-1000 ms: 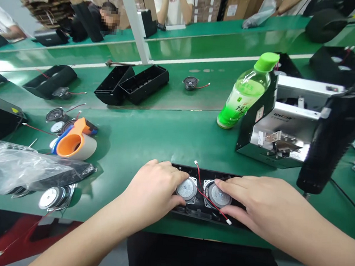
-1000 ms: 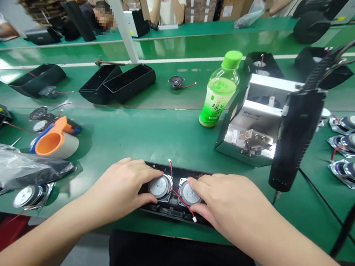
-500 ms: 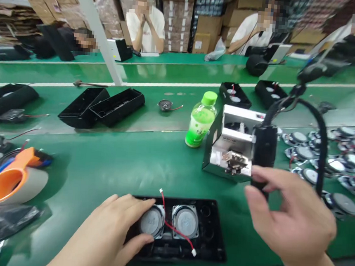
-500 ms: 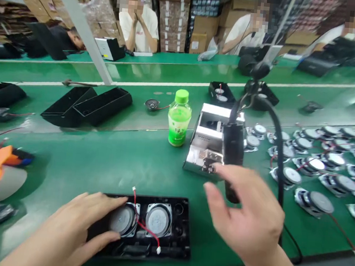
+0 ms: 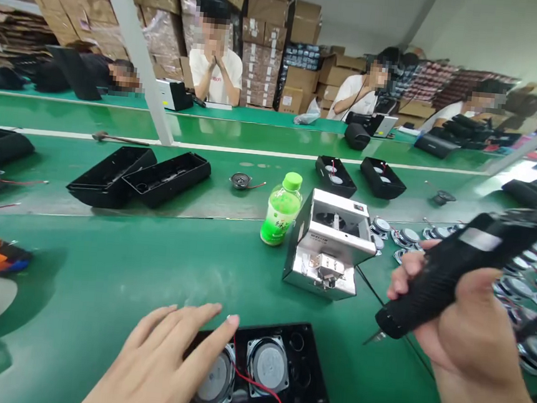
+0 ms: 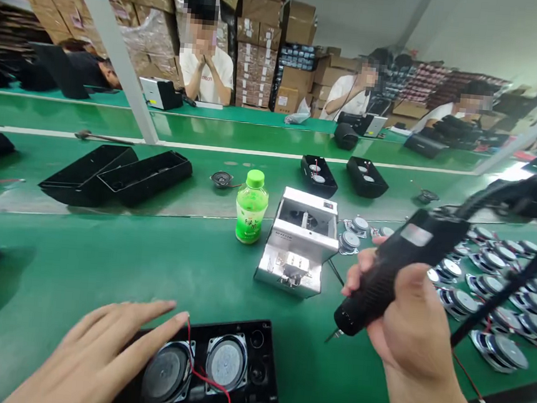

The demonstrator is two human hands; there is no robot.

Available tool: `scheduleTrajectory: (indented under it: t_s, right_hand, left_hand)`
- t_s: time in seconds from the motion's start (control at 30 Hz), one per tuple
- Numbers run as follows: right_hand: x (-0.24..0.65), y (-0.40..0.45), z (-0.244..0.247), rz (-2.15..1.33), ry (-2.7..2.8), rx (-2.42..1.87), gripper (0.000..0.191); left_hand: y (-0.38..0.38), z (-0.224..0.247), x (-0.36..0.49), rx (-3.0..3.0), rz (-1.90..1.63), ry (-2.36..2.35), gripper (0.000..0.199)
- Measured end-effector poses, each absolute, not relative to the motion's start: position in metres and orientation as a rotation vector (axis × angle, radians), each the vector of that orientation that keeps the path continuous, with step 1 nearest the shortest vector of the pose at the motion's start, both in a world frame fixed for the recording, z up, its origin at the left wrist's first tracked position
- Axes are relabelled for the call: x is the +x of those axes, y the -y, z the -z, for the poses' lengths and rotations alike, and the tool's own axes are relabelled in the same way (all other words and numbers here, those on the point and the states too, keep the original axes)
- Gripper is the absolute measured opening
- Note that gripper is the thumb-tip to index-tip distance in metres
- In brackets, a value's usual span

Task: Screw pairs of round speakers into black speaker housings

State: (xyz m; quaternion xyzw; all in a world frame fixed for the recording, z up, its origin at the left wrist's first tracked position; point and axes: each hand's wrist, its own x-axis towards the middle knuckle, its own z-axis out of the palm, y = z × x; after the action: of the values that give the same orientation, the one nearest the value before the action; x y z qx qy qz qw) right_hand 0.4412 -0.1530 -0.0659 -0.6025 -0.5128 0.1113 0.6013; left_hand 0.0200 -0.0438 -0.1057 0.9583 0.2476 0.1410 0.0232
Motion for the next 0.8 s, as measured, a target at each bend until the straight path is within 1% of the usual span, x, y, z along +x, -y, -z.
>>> scheduleTrajectory:
  t_s: [0.07,0.13,0.2,0.3,0.43,0.5,0.53,0.63,0.67,0.73,0.8]
  right_hand:
    - [0.443,0.155,0.056,-0.264,1.255,-1.358,0.064]
    - [0.439,0.149,0.046,-0.268,1.333,-1.326,0.068]
    - [0.429,0.136,0.036,-0.280,1.417,-1.264,0.073]
    - [0.406,0.107,0.019,-0.314,1.438,-1.106,0.077]
    - [0.380,0.077,0.006,-0.351,1.337,-0.982,0.078]
    - [0.374,0.071,0.006,-0.355,1.301,-0.979,0.077]
    - [0.372,0.069,0.007,-0.353,1.272,-0.985,0.078]
    - [0.368,0.068,0.008,-0.323,1.169,-1.031,0.081]
    - [0.367,0.068,0.008,-0.315,1.149,-1.051,0.082]
    - [0.367,0.067,0.007,-0.297,1.126,-1.061,0.082]
    - [0.368,0.065,0.008,-0.268,1.090,-1.064,0.077]
  left_hand:
    - [0.043,0.106,0.031,2.967,-0.387,-0.682,0.091]
    - [0.042,0.101,0.046,2.901,-0.224,-0.639,0.097]
    - [0.040,0.091,0.062,2.815,-0.071,-0.633,0.100]
    - [0.034,0.070,0.084,2.718,0.070,-0.650,0.115]
    - [0.023,0.049,0.096,2.558,0.252,-0.686,0.119]
    - [0.020,0.044,0.099,2.470,0.292,-0.681,0.111]
    - [0.019,0.043,0.101,2.446,0.284,-0.657,0.101]
    - [0.020,0.048,0.110,2.477,0.214,-0.551,0.060]
    - [0.021,0.052,0.115,2.501,0.201,-0.520,0.052]
    - [0.022,0.060,0.122,2.531,0.186,-0.480,0.044]
    - [0.021,0.067,0.128,2.543,0.189,-0.475,0.041]
